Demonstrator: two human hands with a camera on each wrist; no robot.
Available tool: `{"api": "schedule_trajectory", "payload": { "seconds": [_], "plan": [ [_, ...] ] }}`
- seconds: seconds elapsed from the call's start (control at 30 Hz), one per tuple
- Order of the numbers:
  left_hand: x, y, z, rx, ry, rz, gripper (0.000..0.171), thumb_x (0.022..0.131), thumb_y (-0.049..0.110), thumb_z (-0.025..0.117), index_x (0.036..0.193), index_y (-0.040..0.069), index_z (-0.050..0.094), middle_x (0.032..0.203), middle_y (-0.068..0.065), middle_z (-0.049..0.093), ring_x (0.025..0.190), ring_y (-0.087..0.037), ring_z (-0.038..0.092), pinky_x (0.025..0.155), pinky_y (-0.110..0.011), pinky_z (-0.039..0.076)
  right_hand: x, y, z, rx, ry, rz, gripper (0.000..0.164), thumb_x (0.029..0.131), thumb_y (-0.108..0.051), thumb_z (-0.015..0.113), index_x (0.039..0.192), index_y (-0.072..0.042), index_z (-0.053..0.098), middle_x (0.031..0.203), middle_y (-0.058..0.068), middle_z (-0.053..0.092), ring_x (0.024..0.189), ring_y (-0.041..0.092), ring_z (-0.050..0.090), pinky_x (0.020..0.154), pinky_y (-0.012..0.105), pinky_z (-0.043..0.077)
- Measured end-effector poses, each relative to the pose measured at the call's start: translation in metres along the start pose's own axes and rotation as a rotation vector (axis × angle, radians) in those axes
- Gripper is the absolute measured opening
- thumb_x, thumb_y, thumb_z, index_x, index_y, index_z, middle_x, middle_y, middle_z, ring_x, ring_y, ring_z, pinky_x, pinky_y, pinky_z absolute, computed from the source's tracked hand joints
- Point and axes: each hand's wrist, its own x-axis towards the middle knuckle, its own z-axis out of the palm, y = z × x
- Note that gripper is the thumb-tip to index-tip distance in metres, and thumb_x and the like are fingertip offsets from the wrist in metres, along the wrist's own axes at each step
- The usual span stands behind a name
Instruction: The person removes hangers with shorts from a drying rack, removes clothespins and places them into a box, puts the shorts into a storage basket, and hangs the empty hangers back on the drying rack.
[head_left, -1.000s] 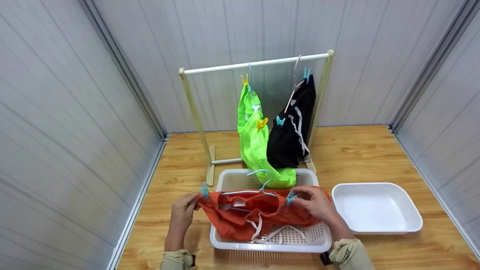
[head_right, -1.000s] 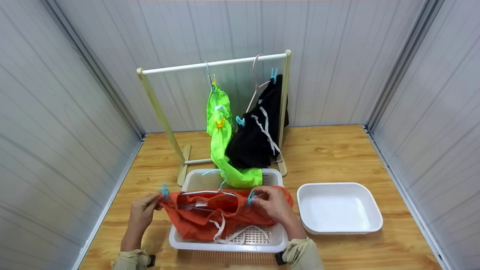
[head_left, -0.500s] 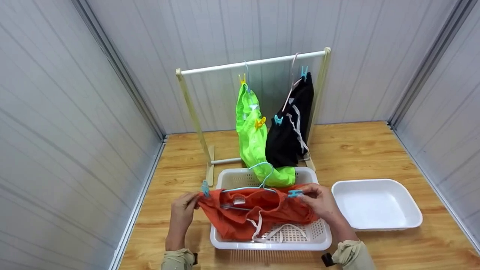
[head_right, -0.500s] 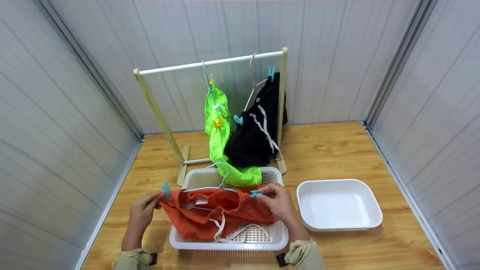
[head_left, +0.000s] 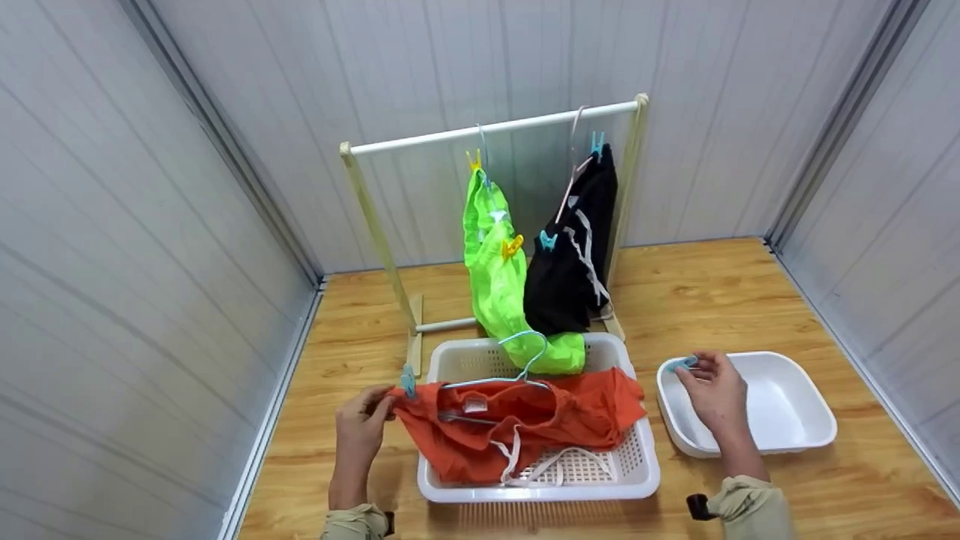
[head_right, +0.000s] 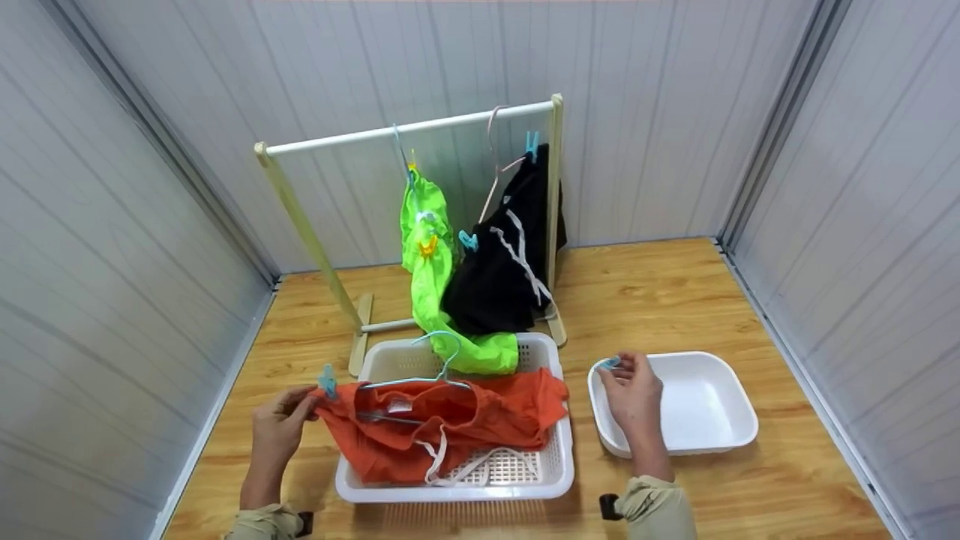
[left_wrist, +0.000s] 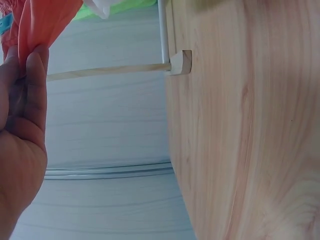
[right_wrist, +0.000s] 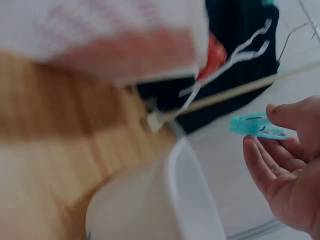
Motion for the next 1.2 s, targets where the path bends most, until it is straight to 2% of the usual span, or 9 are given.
{"api": "schedule_trajectory", "payload": {
  "seconds": [0.13, 0.2, 0.3, 0.5, 0.67, 0.87, 1.03, 1.2],
  "plan": [
    [-0.004, 0.003, -0.003, -0.048, 0.004, -0.12, 0.006, 0.086, -0.015, 0.064, 0.09, -0.011, 0.065, 0.079, -0.019, 0.069, 0.063, -0.032, 0.067, 0.056, -0.035, 0.057, 0.009, 0.022, -0.008, -0.207, -0.042, 0.035, 0.041, 0.087, -0.016, 0.074, 0.113, 0.006, 0.051, 0.106, 0.027, 0.064, 0.096, 0.036, 0.064, 0.077, 0.032, 0.051],
    [-0.005, 0.003, -0.004, -0.084, -0.003, -0.161, 0.005, 0.086, -0.014, 0.064, 0.09, -0.011, 0.066, 0.079, -0.019, 0.068, 0.066, -0.031, 0.067, 0.059, -0.037, 0.058, 0.013, 0.03, -0.01, -0.263, -0.074, 0.054, 0.041, 0.086, -0.019, 0.075, 0.111, 0.006, 0.054, 0.105, 0.027, 0.064, 0.097, 0.039, 0.062, 0.081, 0.043, 0.049],
    [-0.007, 0.001, -0.007, -0.159, -0.01, -0.2, 0.006, 0.087, -0.013, 0.064, 0.092, -0.012, 0.066, 0.081, -0.021, 0.067, 0.07, -0.027, 0.068, 0.062, -0.037, 0.058, 0.017, 0.038, -0.013, -0.301, -0.105, 0.083, 0.043, 0.086, -0.023, 0.076, 0.111, 0.006, 0.059, 0.105, 0.026, 0.065, 0.099, 0.041, 0.06, 0.083, 0.05, 0.047],
    [-0.007, -0.004, -0.01, -0.282, -0.011, -0.188, 0.007, 0.087, -0.015, 0.063, 0.093, -0.016, 0.067, 0.083, -0.027, 0.066, 0.07, -0.02, 0.068, 0.065, -0.033, 0.058, 0.022, 0.044, -0.016, -0.332, -0.144, 0.128, 0.048, 0.085, -0.03, 0.077, 0.111, 0.008, 0.063, 0.104, 0.027, 0.066, 0.096, 0.041, 0.062, 0.078, 0.048, 0.051],
    [-0.006, -0.004, -0.01, -0.316, 0.008, -0.191, 0.008, 0.087, -0.016, 0.062, 0.093, -0.018, 0.067, 0.084, -0.025, 0.068, 0.071, -0.018, 0.069, 0.064, -0.031, 0.058, 0.025, 0.046, -0.017, -0.337, -0.152, 0.149, 0.043, 0.086, -0.03, 0.075, 0.106, 0.007, 0.065, 0.1, 0.024, 0.067, 0.092, 0.038, 0.063, 0.076, 0.046, 0.051],
    [-0.005, -0.001, -0.009, -0.323, 0.028, -0.182, 0.009, 0.086, -0.017, 0.062, 0.093, -0.021, 0.066, 0.083, -0.026, 0.068, 0.07, -0.017, 0.068, 0.064, -0.032, 0.057, 0.029, 0.04, -0.019, -0.335, -0.149, 0.169, 0.039, 0.088, -0.03, 0.073, 0.104, 0.005, 0.066, 0.096, 0.02, 0.068, 0.087, 0.032, 0.063, 0.07, 0.039, 0.05],
    [-0.003, 0.003, -0.008, -0.323, 0.048, -0.177, 0.009, 0.085, -0.018, 0.062, 0.092, -0.022, 0.065, 0.082, -0.024, 0.068, 0.069, -0.016, 0.068, 0.063, -0.031, 0.057, 0.032, 0.023, -0.021, -0.344, -0.115, 0.11, 0.033, 0.09, -0.026, 0.069, 0.102, 0.004, 0.068, 0.091, 0.018, 0.069, 0.084, 0.03, 0.065, 0.066, 0.034, 0.049],
    [0.001, 0.008, -0.006, -0.322, 0.037, -0.135, 0.009, 0.085, -0.017, 0.063, 0.093, -0.02, 0.066, 0.083, -0.025, 0.068, 0.069, -0.016, 0.068, 0.063, -0.03, 0.057, 0.033, -0.011, -0.02, -0.32, -0.045, 0.036, 0.03, 0.093, -0.025, 0.065, 0.1, 0.003, 0.07, 0.088, 0.015, 0.069, 0.078, 0.026, 0.064, 0.061, 0.03, 0.047]
  ]
}}
